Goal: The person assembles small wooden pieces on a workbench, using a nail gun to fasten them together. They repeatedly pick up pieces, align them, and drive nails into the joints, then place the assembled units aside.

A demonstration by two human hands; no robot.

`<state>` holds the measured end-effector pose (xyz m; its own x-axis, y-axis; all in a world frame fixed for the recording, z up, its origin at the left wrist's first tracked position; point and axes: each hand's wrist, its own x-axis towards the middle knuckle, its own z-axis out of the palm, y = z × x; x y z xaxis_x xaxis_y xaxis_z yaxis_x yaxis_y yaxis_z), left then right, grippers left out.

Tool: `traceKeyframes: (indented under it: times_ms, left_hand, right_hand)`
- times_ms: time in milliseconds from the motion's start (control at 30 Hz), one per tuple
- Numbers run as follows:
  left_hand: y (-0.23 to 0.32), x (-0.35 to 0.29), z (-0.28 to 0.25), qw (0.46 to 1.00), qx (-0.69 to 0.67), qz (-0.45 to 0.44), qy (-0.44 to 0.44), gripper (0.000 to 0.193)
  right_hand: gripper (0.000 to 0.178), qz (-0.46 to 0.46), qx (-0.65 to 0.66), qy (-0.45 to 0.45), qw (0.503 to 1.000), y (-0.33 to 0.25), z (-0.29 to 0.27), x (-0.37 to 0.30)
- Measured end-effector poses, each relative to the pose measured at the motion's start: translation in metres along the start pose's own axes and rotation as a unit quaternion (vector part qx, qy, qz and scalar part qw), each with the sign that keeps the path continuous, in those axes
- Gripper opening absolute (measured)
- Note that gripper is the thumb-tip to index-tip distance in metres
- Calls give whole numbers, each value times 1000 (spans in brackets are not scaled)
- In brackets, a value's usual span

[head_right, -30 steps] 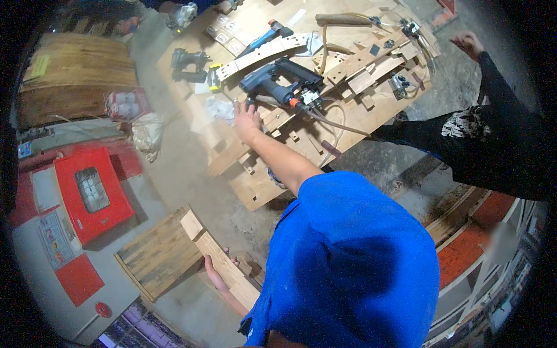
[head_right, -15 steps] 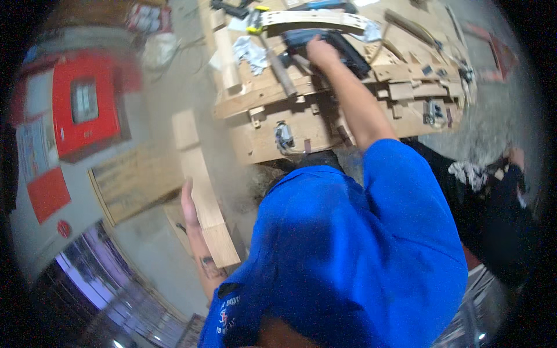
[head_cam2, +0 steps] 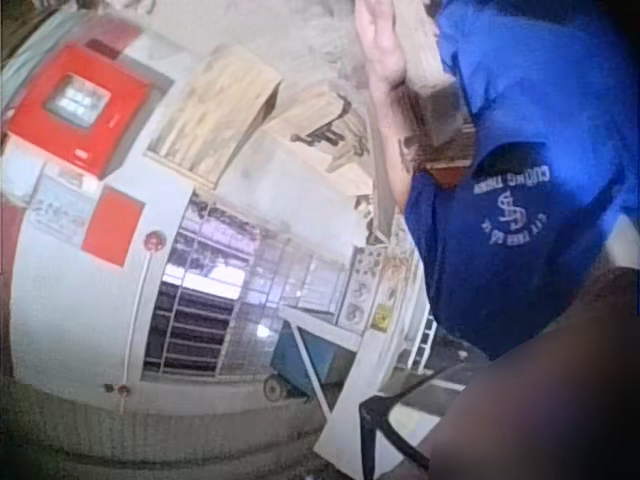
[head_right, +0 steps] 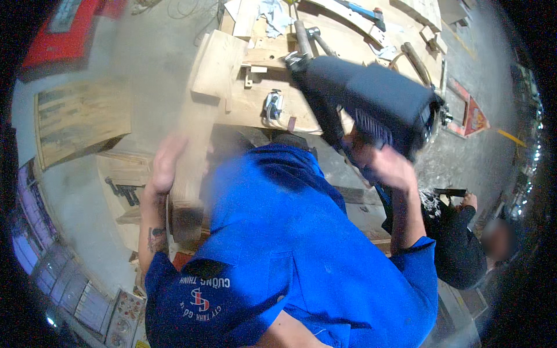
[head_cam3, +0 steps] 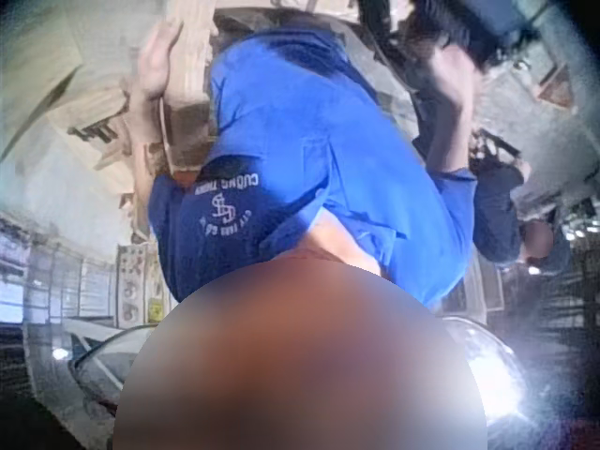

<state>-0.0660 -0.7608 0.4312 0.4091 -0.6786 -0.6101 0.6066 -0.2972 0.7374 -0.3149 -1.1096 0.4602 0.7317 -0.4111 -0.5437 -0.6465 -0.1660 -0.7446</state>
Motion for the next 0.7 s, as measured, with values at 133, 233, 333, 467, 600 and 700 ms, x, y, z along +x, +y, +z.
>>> traceKeyframes:
  times_ms: [133,233,333,467,600,700]
  left_hand:
    - [-10,-5,-9,999,-36,-8,2,42]
    - [-17,-11,-15,999,-37,8,-17,43]
    - [-23,-17,-19,999,-24,22,-32,44]
    - [-29,-25,-23,997,47,50,-23,45]
    - [-31,-32,-25,997,63,44,-15,47]
    - [-32,-34,-24,996,72,47,-2,47]
  right_hand:
    - [30,-28,27,-45,998,22,32,-30]
    - [35,65,165,-22,984,34,43,-39]
    - [35,-3,173,-141,975,28,50,-45]
    - [25,21,101,-145,984,10,59,-52]
    - [18,37,117,-124,985,3,72,-51]
    - [17,-11,115,-101,988,1,78,-52]
